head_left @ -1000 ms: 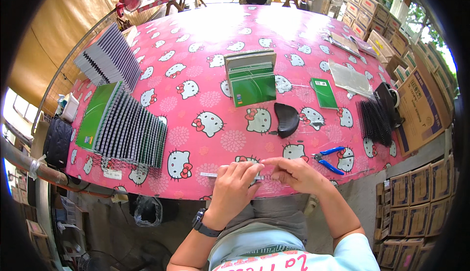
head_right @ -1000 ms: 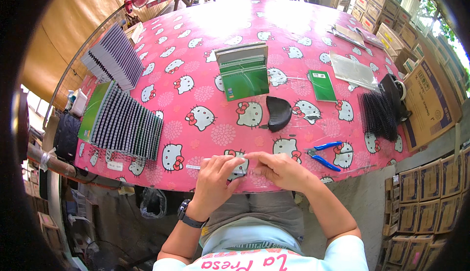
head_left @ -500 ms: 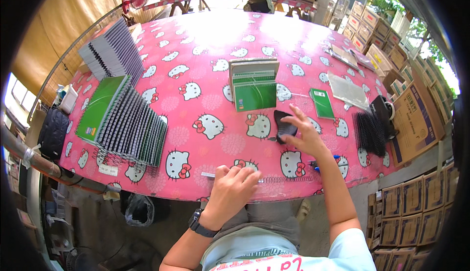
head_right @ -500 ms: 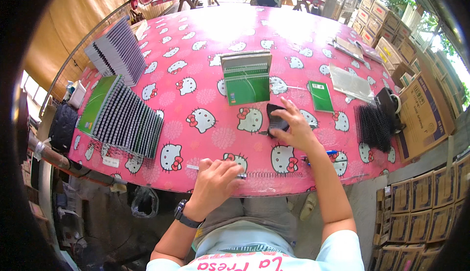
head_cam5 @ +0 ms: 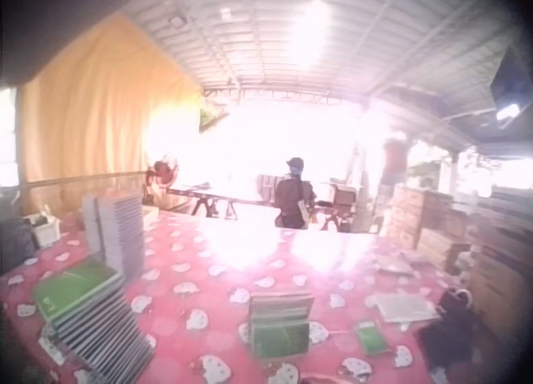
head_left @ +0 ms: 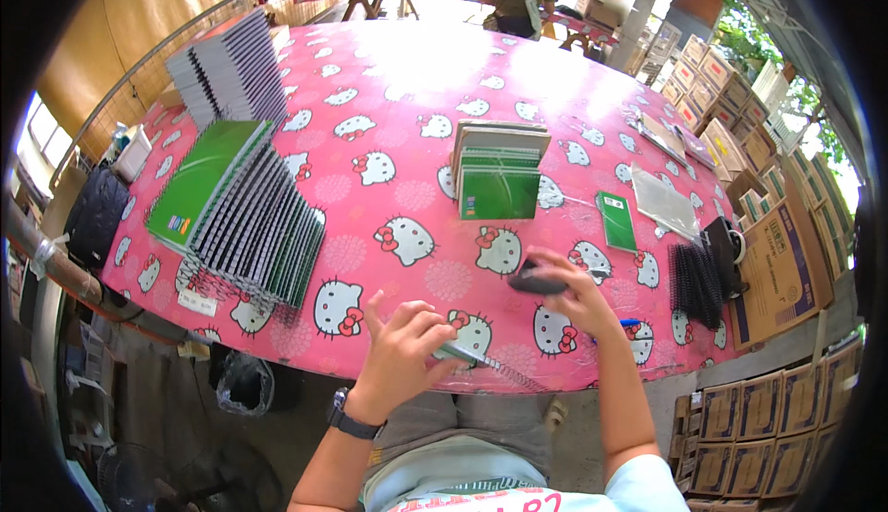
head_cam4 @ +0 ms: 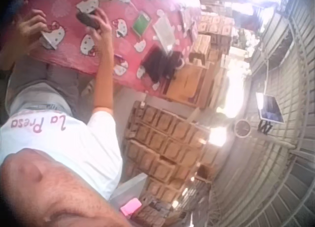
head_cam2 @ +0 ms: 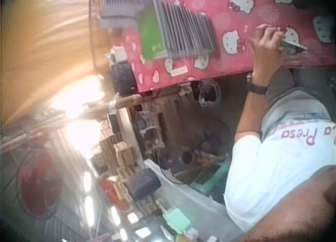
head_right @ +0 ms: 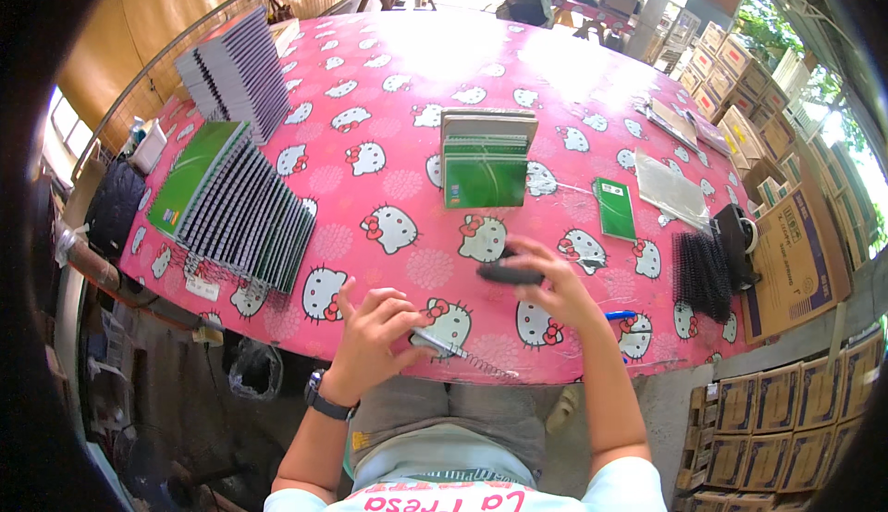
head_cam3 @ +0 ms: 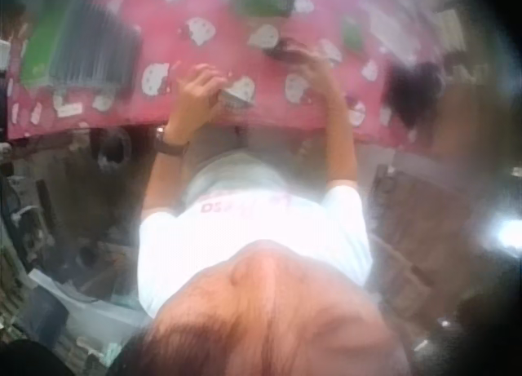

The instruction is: The person assembles spiral notebooks by threading a plastic coil through pre-punched holes in paper stacks and covers, then uses pliers to cut the excess coil.

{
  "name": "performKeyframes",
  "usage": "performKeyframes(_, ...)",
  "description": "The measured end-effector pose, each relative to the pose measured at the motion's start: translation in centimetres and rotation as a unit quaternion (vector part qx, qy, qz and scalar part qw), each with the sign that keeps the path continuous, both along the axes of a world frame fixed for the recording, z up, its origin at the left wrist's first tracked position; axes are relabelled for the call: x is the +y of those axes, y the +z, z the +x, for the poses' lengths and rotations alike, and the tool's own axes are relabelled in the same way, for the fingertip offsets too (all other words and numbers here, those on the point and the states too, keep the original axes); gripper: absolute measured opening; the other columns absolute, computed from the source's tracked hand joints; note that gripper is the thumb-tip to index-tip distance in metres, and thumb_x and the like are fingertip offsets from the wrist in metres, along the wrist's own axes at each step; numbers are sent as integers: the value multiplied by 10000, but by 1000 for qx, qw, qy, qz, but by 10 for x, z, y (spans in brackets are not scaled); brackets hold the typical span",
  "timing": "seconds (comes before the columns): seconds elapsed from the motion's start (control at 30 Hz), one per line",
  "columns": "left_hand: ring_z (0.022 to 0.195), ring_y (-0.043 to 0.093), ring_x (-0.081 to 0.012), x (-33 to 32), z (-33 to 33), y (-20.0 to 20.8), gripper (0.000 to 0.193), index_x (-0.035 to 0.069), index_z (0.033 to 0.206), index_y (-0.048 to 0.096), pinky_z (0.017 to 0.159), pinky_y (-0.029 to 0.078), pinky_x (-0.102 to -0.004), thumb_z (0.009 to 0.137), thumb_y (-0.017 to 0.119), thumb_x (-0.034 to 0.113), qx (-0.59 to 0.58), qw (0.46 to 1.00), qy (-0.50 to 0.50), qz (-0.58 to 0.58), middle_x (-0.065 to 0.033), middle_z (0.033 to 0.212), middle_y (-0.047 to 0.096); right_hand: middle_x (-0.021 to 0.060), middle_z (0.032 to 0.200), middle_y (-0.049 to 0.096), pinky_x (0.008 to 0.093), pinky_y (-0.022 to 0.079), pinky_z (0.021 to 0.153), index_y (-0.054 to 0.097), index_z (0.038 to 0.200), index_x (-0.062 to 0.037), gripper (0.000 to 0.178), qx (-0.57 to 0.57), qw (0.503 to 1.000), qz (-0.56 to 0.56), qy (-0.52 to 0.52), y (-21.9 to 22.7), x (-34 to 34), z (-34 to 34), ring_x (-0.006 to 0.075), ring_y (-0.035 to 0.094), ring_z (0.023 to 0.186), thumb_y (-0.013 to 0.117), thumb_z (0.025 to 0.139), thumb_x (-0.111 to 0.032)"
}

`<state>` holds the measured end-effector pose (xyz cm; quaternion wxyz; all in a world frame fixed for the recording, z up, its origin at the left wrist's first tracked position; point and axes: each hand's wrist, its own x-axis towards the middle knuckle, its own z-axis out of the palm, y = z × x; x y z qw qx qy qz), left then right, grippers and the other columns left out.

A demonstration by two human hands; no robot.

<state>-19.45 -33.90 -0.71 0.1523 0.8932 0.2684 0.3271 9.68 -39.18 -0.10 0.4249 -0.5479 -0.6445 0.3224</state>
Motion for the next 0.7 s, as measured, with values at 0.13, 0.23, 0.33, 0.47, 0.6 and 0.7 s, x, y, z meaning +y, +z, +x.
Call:
performKeyframes(0.13,935,574,-160,8,3,-12,287,173,773,655,1029,210,-511,562,829,259,-22,999,-33,-12,54,799,613,159,1178,628,374,435,934,678,1038,-40,339,91,978,11,190,5,-28,-38,279,610,1079,653,700,-30)
performKeyframes(0.23,922,573,-160,8,1,-12,273,167,755,653,1026,217,-509,563,830,249,-28,999,-36,-14,51,781,610,135,1069,682,380,441,892,678,983,-25,329,-28,995,8,99,-5,-27,-44,272,636,1019,644,657,-2)
performKeyframes(0.33,904,573,-159,10,1,-10,270,163,747,655,1029,220,-503,563,828,259,-26,999,-43,-18,47,773,606,118,1025,694,365,443,873,678,939,-29,346,118,972,52,198,5,-25,-46,260,645,976,640,604,47)
performKeyframes(0.47,901,558,-150,13,3,-9,264,162,754,652,1032,234,-507,598,813,303,-37,998,-47,-15,43,762,584,131,1015,698,347,446,842,692,916,-29,266,-171,985,33,-5,8,-12,-43,242,648,926,696,651,-44)
performKeyframes(0.6,871,564,-150,14,1,-14,265,165,734,656,1026,249,-493,582,819,307,-50,998,-45,-10,46,748,585,97,1007,702,344,459,821,696,932,-60,314,84,974,53,202,29,-19,-64,252,644,906,670,634,36)
performKeyframes(0.7,859,567,-150,12,-1,-13,263,166,727,656,1026,256,-481,573,822,300,-52,998,-46,-9,47,745,587,108,1022,702,342,458,817,701,930,-42,249,-80,992,47,89,17,-14,-64,240,642,896,694,681,-36)
